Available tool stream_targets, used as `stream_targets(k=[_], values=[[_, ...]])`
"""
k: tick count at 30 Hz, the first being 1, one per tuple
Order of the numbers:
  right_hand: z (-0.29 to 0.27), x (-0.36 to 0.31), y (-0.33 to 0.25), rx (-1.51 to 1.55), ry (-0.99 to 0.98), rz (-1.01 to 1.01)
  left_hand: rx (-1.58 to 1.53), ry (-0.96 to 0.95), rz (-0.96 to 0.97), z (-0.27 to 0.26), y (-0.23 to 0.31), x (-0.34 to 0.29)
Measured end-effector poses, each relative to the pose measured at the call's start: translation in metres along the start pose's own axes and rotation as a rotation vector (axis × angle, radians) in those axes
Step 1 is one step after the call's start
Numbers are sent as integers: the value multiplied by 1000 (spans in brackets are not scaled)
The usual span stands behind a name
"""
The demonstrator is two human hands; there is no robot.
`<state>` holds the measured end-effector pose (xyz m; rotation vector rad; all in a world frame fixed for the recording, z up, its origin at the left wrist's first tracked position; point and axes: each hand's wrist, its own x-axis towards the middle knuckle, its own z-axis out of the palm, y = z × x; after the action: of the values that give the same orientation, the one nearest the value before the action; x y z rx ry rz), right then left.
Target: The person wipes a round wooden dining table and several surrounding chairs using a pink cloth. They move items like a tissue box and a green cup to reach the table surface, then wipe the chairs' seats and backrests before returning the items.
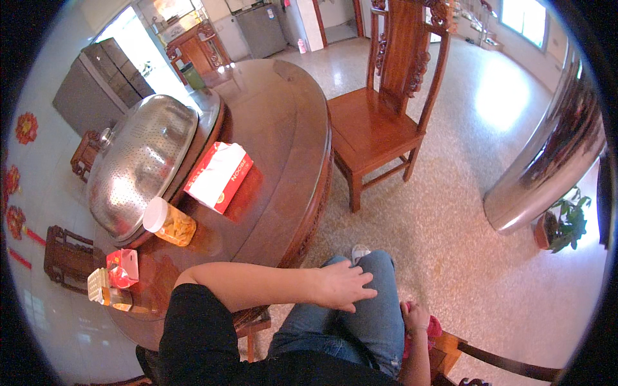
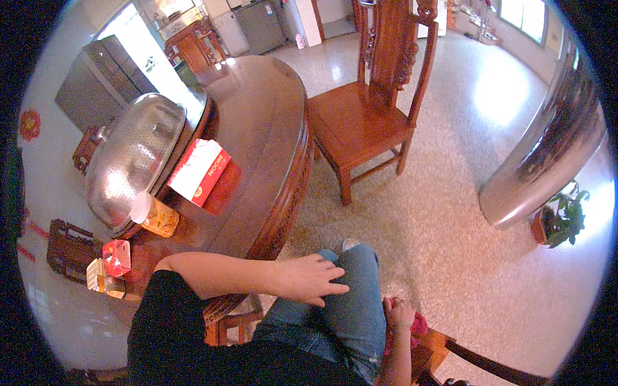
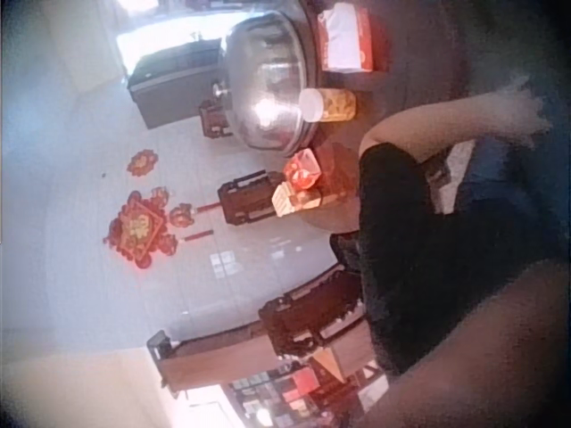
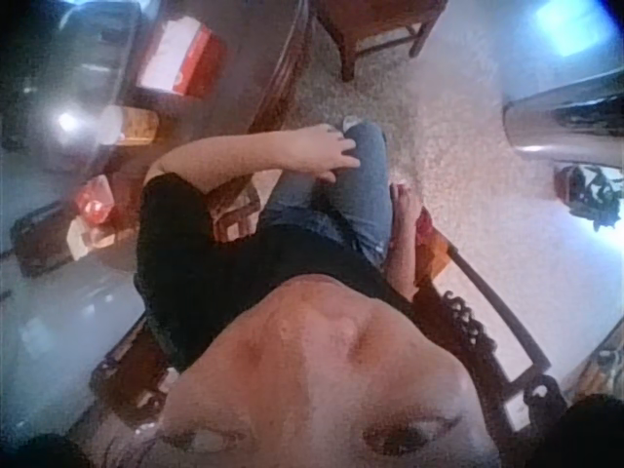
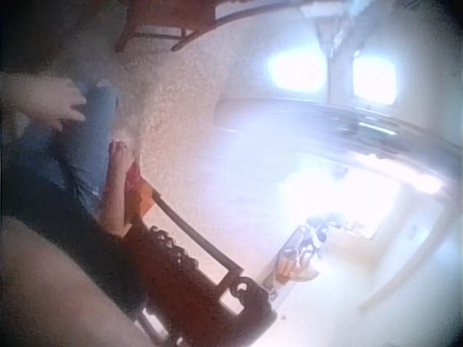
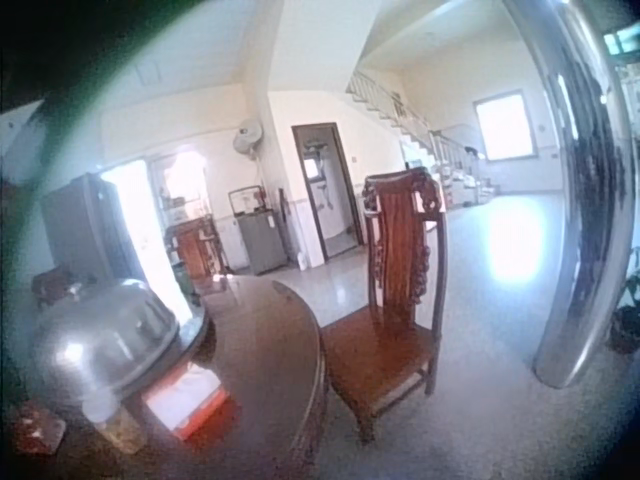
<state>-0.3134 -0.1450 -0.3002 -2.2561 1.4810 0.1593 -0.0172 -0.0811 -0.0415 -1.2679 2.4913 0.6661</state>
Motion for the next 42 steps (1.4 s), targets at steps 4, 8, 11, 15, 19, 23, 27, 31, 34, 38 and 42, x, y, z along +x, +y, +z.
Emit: stream_targets(k=[4,8,11,15,19,23,27,31,34,38,42], values=[[6,29,9,104,-314,15,24,168,59,11,-2,-3],[-10,25,-2,143,-387,-74,21,48,9,2,4,-1],[30,23,22,199,-73,-223,32,2,13,-3,5,2],[38,28,28,278,-106,-242,54,26,8,2,4,2],[8,32,8,316,-366,-170,4,85,10,3,4,-3],[23,39,22,474,-384,-244,12,77,30,7,5,1],[20,38,17,546,-448,-214,18,69,34,9,4,0],[30,36,15,600,-390,-227,17,138,54,13,3,-5],[20,32,13,151,-316,-199,0,57,30,8,1,-2],[-31,0,5,202,-236,-255,11,-13,7,-3,4,-4],[-40,-26,44,186,-101,-224,59,52,41,0,2,-3]])
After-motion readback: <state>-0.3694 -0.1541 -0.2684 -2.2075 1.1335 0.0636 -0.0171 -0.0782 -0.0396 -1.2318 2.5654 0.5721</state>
